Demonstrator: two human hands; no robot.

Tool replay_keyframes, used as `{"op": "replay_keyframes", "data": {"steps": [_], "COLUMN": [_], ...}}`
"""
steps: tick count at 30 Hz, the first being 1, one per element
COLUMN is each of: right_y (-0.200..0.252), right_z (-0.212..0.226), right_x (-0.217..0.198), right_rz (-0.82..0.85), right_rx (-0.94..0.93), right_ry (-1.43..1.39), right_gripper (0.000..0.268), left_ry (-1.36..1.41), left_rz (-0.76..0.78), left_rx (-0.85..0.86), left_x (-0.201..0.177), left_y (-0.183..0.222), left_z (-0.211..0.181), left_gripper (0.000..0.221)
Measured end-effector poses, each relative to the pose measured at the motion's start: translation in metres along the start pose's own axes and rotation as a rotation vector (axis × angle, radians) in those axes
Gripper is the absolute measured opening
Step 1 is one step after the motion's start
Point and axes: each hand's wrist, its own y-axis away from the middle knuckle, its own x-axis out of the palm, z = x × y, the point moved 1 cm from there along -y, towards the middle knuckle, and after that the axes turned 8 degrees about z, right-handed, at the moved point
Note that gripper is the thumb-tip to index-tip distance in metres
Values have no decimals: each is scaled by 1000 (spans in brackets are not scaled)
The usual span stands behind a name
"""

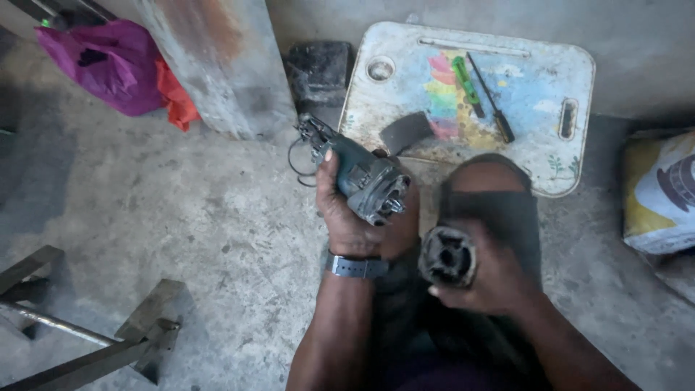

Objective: Disassembling an electric angle grinder to inspect or repair internal components.

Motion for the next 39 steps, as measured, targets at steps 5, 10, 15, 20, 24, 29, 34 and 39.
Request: {"op": "replay_keyframes", "data": {"steps": [5,10,15,20,24,29,34,39], "right_y": [-36,-104,-193,-252,-265,-276,-259,-258], "right_z": [-1,47,79,67,70,71,88,101], "right_x": [-31,-73,-97,-99,-86,-85,-83,-65], "right_rz": [-52,-5,-75,-7,-80,59,436,244], "right_rx": [-311,-498,-562,-522,-316,-158,-310,-294], "right_ry": [-351,-535,-628,-844,-1029,-1207,-1511,-1219], "right_gripper": [104,99,86,80,50,58,81,79], "left_ry": [-96,-214,-241,-223,-205,-279,-297,-228], "left_rz": [73,184,289,255,226,225,217,307], "left_rx": [-39,-64,-52,-53,-104,-147,-212,-70], "left_x": [32,91,133,137,133,106,92,92], "left_y": [1,-19,-84,-145,-175,-225,-245,-239], "left_z": [-19,-26,-20,-19,-19,-27,-44,-62], "left_gripper": [42,39,31,26,26,27,33,40]}}
